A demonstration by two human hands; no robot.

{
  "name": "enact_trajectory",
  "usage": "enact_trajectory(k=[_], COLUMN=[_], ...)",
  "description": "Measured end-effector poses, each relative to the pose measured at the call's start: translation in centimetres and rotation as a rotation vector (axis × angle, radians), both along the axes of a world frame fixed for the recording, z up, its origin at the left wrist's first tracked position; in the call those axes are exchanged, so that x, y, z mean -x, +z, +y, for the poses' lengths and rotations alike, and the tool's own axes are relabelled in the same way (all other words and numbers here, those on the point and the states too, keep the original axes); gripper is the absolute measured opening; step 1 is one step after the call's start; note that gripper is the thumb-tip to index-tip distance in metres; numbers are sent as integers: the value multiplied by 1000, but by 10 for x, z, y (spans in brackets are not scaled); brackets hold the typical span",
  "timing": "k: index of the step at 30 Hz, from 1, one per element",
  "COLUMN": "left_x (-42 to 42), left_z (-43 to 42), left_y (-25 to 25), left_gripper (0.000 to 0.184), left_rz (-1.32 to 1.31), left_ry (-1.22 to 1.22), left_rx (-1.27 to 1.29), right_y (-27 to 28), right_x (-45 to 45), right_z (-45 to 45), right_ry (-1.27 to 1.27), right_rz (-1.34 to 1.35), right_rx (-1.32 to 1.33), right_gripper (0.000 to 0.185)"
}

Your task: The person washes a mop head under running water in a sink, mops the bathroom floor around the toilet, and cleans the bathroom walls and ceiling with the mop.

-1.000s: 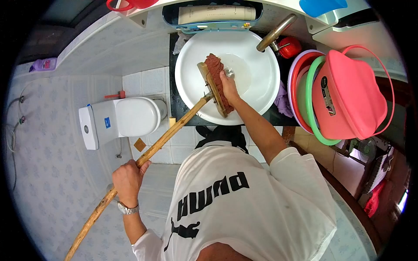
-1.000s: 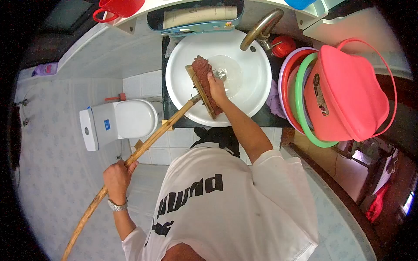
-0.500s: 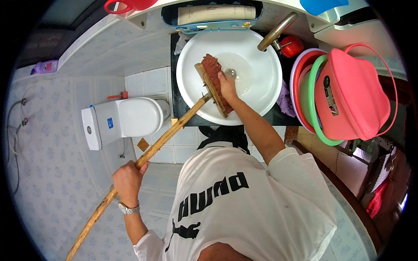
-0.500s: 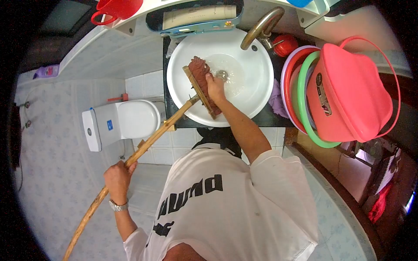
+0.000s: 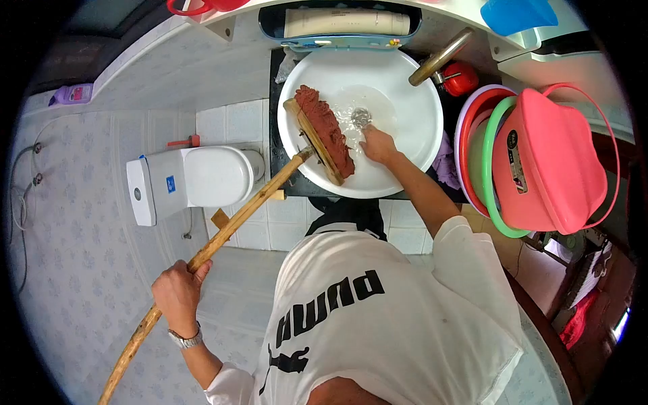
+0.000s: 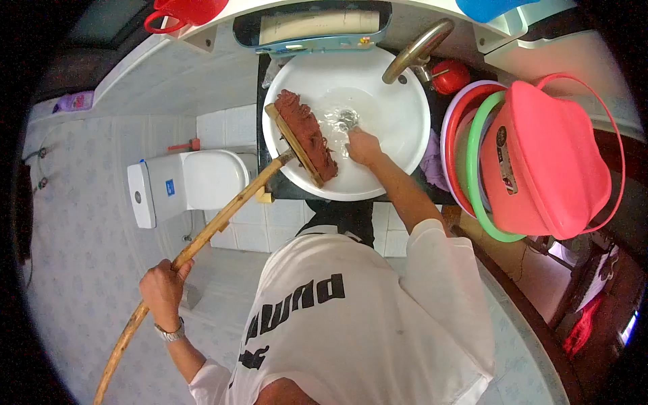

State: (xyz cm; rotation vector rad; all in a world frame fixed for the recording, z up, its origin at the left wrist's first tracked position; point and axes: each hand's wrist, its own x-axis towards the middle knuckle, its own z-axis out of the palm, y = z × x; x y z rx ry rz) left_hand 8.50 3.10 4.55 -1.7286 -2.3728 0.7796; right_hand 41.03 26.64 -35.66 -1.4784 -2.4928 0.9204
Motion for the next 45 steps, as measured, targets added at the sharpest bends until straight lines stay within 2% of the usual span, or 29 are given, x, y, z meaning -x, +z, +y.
enact_trajectory(k=[4, 10, 12, 13, 15, 18, 28, 30, 34, 37, 40, 42, 43, 45], left_x=[1, 0, 1, 1, 2, 3, 3, 2, 2, 4, 3, 3, 2, 1], left_z=[1, 2, 2, 1, 1, 0, 1, 3, 3, 2, 2, 2, 2, 2], left_y=[-1, -1, -2, -2, -2, -3, -1, 0, 1, 0, 0, -1, -1, -1], left_gripper=[57, 58, 58, 58, 58, 57, 56, 56, 56, 57, 57, 57, 57, 57], left_rz=[6, 12, 13, 15, 13, 8, 11, 7, 3, -5, -10, -5, 0, -4], left_ry=[12, 7, 5, 2, 6, 3, 26, 49, 67, 66, 68, 69, 67, 65], left_rx=[9, 16, 20, 24, 29, 31, 35, 62, 107, 101, 92, 94, 94, 92], right_y=[9, -9, -12, -13, -9, 1, -7, -8, -7, 5, 12, 4, 9, 19], right_x=[9, 12, 15, 14, 11, 12, 30, 28, 23, 17, 13, 13, 15, 26], right_z=[9, 13, 12, 11, 9, 14, 17, 8, 3, -3, -14, -22, -32, -56], right_ry=[11, 28, 73, 72, 98, 121, 14, -25, 17, -7, -145, -312, -311, -520], right_rz=[-139, -130, -302, -303, -231, -160, -185, -100, -119, -7, 125, 366, 365, 899], right_rx=[108, 2, 141, 142, 67, 101, 274, 156, 126, 27, 54, 485, 484, 1035], right_gripper=[29, 28, 29, 29, 29, 31, 28, 29, 31, 23, 30, 44, 44, 55])
